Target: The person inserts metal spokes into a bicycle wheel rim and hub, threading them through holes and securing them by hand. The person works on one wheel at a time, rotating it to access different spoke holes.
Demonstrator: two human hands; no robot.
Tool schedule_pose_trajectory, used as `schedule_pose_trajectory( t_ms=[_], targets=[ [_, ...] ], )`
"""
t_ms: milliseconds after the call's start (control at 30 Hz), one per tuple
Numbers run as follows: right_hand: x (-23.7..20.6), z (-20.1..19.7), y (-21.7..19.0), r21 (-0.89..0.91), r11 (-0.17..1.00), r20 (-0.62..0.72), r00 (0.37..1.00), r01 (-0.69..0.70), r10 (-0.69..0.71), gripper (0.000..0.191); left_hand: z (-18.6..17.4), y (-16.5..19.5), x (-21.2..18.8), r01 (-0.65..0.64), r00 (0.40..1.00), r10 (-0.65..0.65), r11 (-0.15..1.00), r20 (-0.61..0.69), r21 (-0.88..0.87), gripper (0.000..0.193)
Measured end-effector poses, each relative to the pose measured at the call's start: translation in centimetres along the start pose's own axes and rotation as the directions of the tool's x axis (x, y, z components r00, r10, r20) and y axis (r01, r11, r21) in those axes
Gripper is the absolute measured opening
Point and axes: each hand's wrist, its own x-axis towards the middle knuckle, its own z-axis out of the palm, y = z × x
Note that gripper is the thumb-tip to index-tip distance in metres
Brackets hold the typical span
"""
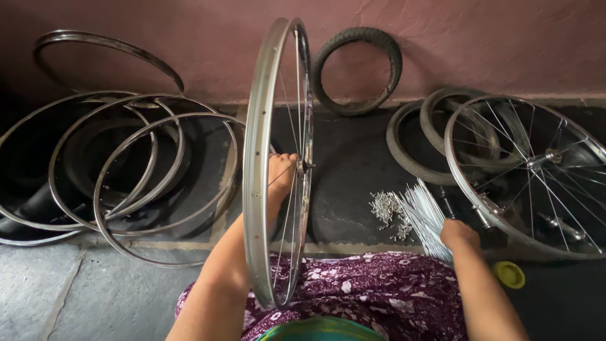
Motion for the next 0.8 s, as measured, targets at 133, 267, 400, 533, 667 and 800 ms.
schedule_pose_trajectory(
  t_ms=[133,267,400,533,667,800],
  targets=[
    [-1.5,-0.6,-4.2,0.257,0.922,-0.366,0.912,0.289,-0.184,0.025,0.6,0.4,0.2,-0.049,0.998,0.049,0.999,-0.048,0.001,0.021],
    [-3.0,0.1,-11.4,0.583,0.411,-0.725,0.677,0.701,-0.127,0.013,2.1,0.8,0.5,-0.005,1.0,0.005,1.0,0.026,-0.004,0.012],
    [-5.8,0.6,-18.7,0.871,0.052,-0.481,0.869,0.489,-0.114,0.033,3.0,1.6,0.7,0.073,0.997,-0.074,0.995,-0.014,-0.074,0.015],
    [-8.9,2.4,-22.7,0.914,-0.382,-0.169,0.984,0.137,-0.053,0.048,3.0,2.1,-0.1,0.109,0.992,-0.12,0.974,-0.044,-0.199,0.015],
    [-9.3,4.3,-23.8,0.79,-0.606,0.051,0.995,-0.095,-0.089,0.028,2.6,2.0,-0.1,0.088,0.995,-0.093,0.987,-0.033,-0.138,0.016],
    [-9.9,5.7,-24.3,0.682,-0.726,0.009,0.993,-0.09,-0.115,0.021,1.8,1.7,0.2,0.06,0.998,-0.059,0.997,0.032,-0.05,0.017]
  ],
)
